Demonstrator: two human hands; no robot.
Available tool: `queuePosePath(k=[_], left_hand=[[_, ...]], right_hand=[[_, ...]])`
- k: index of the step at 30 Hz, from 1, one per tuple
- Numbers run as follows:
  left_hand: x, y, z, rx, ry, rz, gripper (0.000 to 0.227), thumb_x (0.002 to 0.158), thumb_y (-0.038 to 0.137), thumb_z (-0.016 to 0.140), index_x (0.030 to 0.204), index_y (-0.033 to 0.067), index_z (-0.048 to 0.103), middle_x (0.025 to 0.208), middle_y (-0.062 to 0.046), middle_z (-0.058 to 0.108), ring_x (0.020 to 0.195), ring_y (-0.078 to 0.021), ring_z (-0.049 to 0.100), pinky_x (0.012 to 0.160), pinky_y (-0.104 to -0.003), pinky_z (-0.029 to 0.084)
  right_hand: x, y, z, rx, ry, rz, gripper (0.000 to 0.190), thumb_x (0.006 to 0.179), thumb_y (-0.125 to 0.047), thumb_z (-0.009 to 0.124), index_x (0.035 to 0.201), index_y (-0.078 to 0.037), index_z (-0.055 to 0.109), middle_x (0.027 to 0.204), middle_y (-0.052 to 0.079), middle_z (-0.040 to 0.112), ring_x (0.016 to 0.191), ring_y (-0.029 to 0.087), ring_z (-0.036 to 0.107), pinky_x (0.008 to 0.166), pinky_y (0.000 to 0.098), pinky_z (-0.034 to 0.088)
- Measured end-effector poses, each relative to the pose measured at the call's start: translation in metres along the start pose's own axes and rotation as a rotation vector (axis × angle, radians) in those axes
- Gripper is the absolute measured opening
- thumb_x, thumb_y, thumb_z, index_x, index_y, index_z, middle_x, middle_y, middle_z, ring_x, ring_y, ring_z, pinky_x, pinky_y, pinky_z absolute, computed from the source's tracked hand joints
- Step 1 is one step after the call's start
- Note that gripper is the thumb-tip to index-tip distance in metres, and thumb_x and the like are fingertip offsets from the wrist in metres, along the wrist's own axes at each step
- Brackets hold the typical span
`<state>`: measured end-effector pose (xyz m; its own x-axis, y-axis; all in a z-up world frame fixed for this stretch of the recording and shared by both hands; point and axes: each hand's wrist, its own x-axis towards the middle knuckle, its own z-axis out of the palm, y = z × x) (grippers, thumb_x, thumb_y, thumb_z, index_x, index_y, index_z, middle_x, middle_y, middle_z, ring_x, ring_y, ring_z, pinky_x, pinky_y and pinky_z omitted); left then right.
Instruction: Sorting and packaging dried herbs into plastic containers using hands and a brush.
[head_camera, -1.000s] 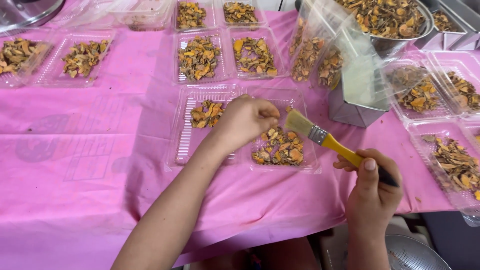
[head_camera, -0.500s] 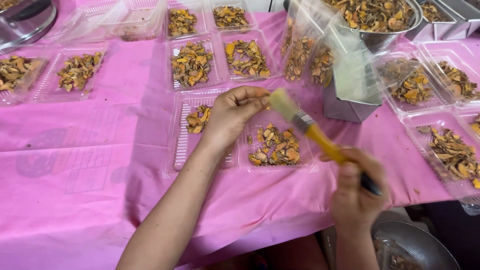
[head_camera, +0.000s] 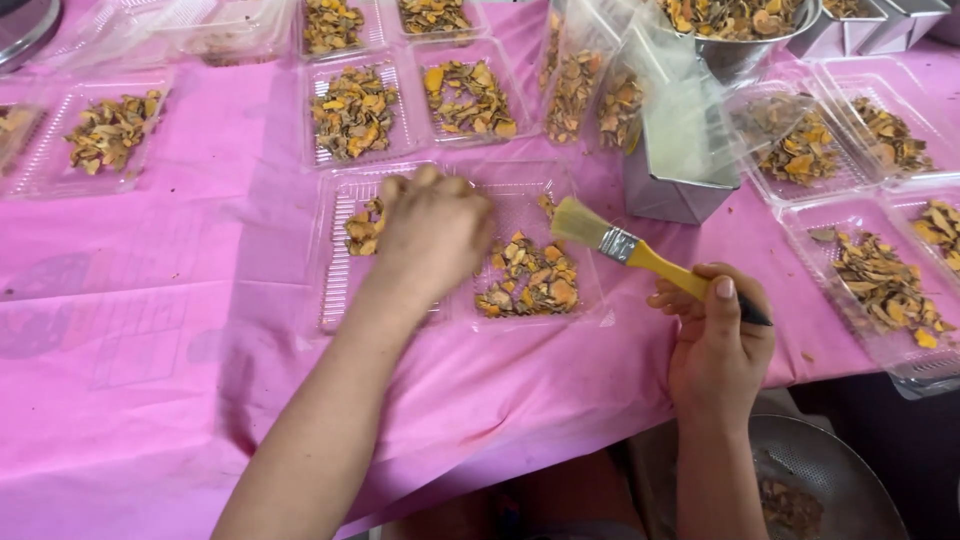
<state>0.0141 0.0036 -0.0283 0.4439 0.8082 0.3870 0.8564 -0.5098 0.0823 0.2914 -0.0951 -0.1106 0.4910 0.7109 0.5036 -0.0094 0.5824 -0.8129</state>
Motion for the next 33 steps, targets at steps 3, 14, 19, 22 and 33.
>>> queuePosePath(k=[3,14,19,22,33], left_hand=[[0.009,0.021,0.030,-0.004,-0.043,0.019,0.025,0.084,0.045,0.064,0.090,0.0244,0.078,0.090,-0.001,0.069,0.103,-0.0251,0.052,0.092,-0.053,0.035],[0.016,0.009,0.019,-0.378,-0.076,-0.113,0.023,0.090,0.032,0.064,0.103,0.0229,0.079,0.093,-0.003,0.077,0.105,-0.0291,0.065,0.094,-0.050,0.040],[0.019,0.004,0.029,-0.511,-0.027,-0.158,0.021,0.086,0.029,0.067,0.101,0.0211,0.079,0.091,-0.006,0.079,0.099,-0.0352,0.068,0.088,-0.053,0.047],[0.015,-0.001,0.018,-0.637,0.027,-0.211,0.022,0.081,0.028,0.069,0.100,0.0251,0.078,0.085,0.000,0.078,0.094,-0.0292,0.072,0.082,-0.047,0.054],[0.013,-0.005,0.026,-0.212,-0.070,-0.167,0.021,0.090,0.024,0.061,0.103,0.0275,0.076,0.089,0.001,0.073,0.104,-0.0257,0.063,0.099,-0.053,0.041]], right_hand=[[-0.004,0.000,0.004,0.031,0.013,-0.004,0.025,0.112,-0.022,0.050,0.117,0.000,0.059,0.092,0.026,0.070,0.076,0.026,0.075,0.071,0.0252,0.058],[-0.005,-0.014,0.014,-0.128,-0.096,-0.095,0.027,0.112,-0.020,0.051,0.116,0.005,0.060,0.091,0.029,0.069,0.077,0.028,0.073,0.070,0.0278,0.054],[-0.011,-0.043,0.036,-0.265,-0.136,-0.260,0.028,0.109,-0.016,0.053,0.113,0.010,0.061,0.090,0.031,0.069,0.078,0.034,0.074,0.072,0.0360,0.057],[-0.013,-0.037,0.034,-0.489,-0.267,-0.362,0.016,0.097,-0.012,0.070,0.107,0.000,0.075,0.101,0.018,0.074,0.088,0.030,0.076,0.077,0.0371,0.059],[0.018,-0.026,0.050,-0.820,-0.401,-0.591,0.020,0.098,-0.024,0.075,0.113,-0.011,0.077,0.100,0.005,0.076,0.098,0.025,0.072,0.091,0.0382,0.047]])
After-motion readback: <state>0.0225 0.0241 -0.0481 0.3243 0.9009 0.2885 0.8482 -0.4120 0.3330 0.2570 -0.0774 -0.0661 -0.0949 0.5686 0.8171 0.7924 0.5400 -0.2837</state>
